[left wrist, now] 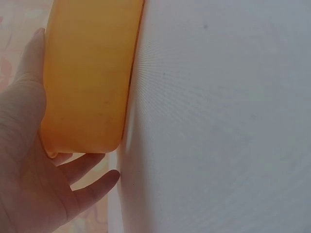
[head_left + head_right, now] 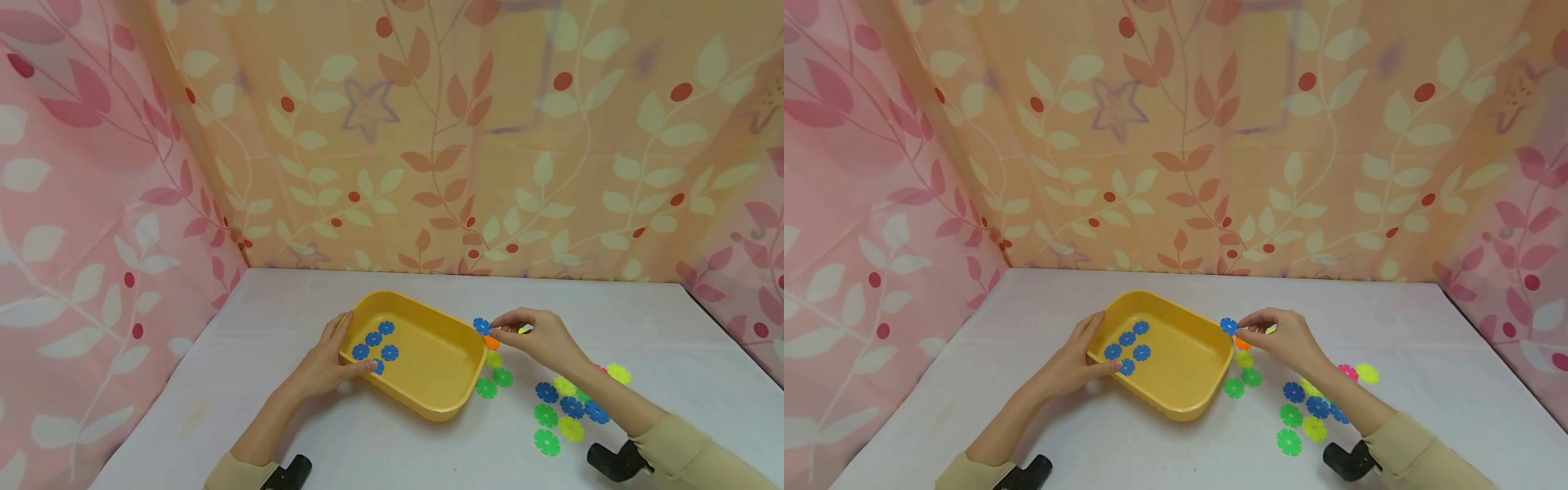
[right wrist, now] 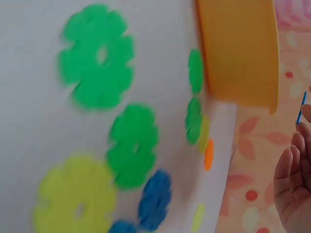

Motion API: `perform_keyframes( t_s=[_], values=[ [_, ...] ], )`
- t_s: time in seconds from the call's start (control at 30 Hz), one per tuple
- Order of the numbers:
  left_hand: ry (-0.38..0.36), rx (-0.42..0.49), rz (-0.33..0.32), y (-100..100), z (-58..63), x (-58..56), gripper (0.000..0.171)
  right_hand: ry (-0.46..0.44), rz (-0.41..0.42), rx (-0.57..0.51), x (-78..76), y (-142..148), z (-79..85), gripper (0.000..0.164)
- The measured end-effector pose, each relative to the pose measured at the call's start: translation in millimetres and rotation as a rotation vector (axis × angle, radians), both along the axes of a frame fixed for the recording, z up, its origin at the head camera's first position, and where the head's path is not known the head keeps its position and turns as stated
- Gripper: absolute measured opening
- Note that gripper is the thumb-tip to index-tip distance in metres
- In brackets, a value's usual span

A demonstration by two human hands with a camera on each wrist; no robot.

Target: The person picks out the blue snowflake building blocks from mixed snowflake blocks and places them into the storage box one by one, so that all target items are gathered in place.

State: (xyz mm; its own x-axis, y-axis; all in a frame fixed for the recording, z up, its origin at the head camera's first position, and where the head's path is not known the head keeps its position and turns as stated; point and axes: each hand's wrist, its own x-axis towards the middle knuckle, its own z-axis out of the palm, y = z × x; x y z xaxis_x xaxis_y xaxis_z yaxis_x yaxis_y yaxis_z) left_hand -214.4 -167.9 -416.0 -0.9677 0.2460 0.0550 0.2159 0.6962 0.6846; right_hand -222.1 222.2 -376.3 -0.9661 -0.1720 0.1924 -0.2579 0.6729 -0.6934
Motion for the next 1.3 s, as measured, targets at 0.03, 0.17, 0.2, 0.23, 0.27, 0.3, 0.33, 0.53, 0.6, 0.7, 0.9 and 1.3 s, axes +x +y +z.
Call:
perform_keyframes(
  t_s=[0.03,0.17,0.2,0.23,0.27,0.3,0.33,0.53,0.6,0.7,0.9,1.3],
  values=[
    [0.001,0.0,0.0,0,0.0,0.0,0.112,-0.003,0.015,-0.017,-1.0,-6,1.2,0.03],
    [0.009,0.004,-0.003,0,-0.5,-0.2,0.112,-0.001,0.087,-0.07,-4.9,-30,4.6,0.024],
    [0.008,0.005,-0.002,0,-0.3,-0.2,0.112,0.005,0.106,-0.075,-5.8,-36,5.3,0.022],
    [0.009,0.006,-0.001,0,-0.2,-0.1,0.112,0.004,0.126,-0.087,-6.8,-42,5.9,0.02],
    [0.01,0.003,0.0,0,-0.2,0.0,0.112,0.005,0.145,-0.096,-7.5,-48,6.2,0.019],
    [0.015,0.004,0.001,0,-0.4,0.0,0.112,0.009,0.163,-0.1,-8.3,-54,6.2,0.018],
    [0.014,0.002,0.001,1,-0.1,0.1,0.112,0.007,0.181,-0.106,-9.1,-60,5.8,0.018],
    [0.005,-0.008,0.009,2,0.5,0.3,0.112,-0.026,0.229,-0.115,-15.1,-91,0.5,0.018],
    [0.007,-0.007,0.008,2,0.6,0.4,0.112,-0.024,0.239,-0.101,-17.1,-99,-1.1,0.017],
    [0.008,-0.005,0.005,2,0.8,0.8,0.112,-0.019,0.251,-0.074,-20.1,-109,-3.4,0.016],
    [0.009,-0.009,0.003,1,0.3,0.6,0.111,-0.034,0.266,-0.004,-29.2,-120,-12.8,0.013],
    [0.009,0.001,0.001,1,1.7,0.4,0.111,-0.017,0.22,0.169,-42.8,-137,-22.9,0.009]
  ],
)
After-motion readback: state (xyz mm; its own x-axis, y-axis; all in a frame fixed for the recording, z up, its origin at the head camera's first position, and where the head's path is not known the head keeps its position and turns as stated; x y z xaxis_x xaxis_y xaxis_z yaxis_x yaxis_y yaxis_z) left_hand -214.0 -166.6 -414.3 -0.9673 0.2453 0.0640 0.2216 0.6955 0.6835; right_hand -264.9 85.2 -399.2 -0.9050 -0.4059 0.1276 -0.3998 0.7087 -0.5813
